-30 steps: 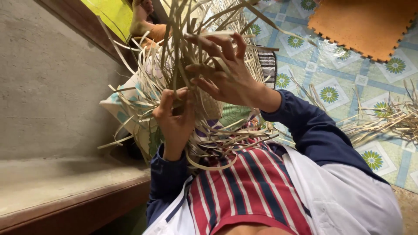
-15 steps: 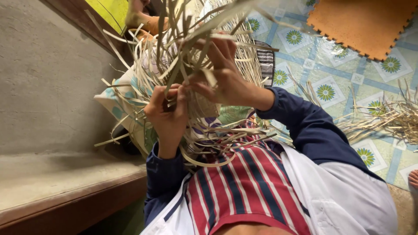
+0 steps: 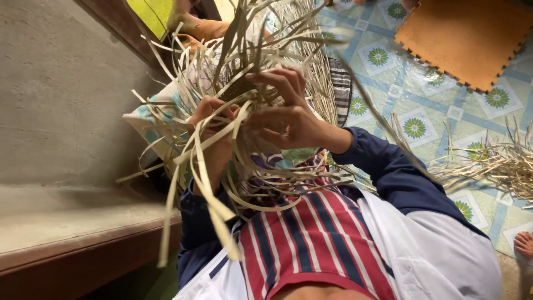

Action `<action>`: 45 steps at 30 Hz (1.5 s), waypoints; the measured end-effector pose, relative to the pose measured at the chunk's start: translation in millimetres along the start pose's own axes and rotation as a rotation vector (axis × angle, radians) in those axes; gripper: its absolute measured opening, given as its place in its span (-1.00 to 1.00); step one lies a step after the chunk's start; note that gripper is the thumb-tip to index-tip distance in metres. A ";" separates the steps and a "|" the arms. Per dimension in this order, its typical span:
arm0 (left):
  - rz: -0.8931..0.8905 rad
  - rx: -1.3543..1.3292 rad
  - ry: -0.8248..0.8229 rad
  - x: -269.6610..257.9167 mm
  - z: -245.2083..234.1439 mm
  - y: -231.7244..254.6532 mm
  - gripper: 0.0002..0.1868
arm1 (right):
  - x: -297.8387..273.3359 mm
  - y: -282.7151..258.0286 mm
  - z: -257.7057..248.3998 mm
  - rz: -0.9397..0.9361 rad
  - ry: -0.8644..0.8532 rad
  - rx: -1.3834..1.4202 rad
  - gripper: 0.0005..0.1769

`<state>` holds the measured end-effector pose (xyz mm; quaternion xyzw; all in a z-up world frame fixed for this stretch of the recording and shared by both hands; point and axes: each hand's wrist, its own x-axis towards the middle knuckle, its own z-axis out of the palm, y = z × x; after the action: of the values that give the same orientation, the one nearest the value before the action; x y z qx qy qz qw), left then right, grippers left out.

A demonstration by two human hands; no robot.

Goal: A person is weaving a basket using dried plant fibers.

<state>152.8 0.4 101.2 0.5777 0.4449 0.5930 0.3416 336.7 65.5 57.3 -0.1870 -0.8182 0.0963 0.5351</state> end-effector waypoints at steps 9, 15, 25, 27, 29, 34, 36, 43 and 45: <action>0.048 0.119 -0.074 7.5 -6.2 -3.0 -0.69 | 12.5 -20.9 -15.8 0.234 -0.093 0.048 -0.53; -0.024 0.125 -0.114 6.6 -5.7 1.1 -0.64 | 5.3 -16.9 -9.1 0.207 -0.033 0.005 -0.60; 0.071 0.184 -0.071 1.1 6.2 16.2 -0.70 | 10.2 -11.8 -20.0 0.054 0.065 -0.133 -0.87; 0.077 0.202 -0.156 3.0 4.3 21.6 -0.71 | 18.5 -18.6 -28.5 0.148 -0.029 -0.067 -0.97; 0.086 0.153 -0.166 4.8 3.2 14.0 -0.61 | 20.9 -14.2 -28.7 0.119 -0.040 -0.052 -0.94; 0.150 0.369 -0.055 -5.5 13.3 2.3 -0.51 | 12.0 6.2 -20.2 0.077 -0.032 -0.116 -0.96; 0.106 0.275 -0.162 -5.8 13.8 -6.0 -0.41 | 13.9 13.5 -19.0 0.047 -0.008 -0.129 -0.92; 0.147 0.326 -0.067 -6.6 19.0 17.7 -0.57 | 49.2 30.2 -24.7 -0.038 -0.001 -0.103 -0.67; 0.062 0.302 -0.130 -8.5 19.4 23.4 -0.53 | 51.7 37.2 -26.1 -0.029 0.072 -0.034 -0.21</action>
<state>175.4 -13.6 118.3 0.6730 0.4878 0.4911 0.2606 349.5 119.4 98.1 -0.1875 -0.8026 0.0678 0.5621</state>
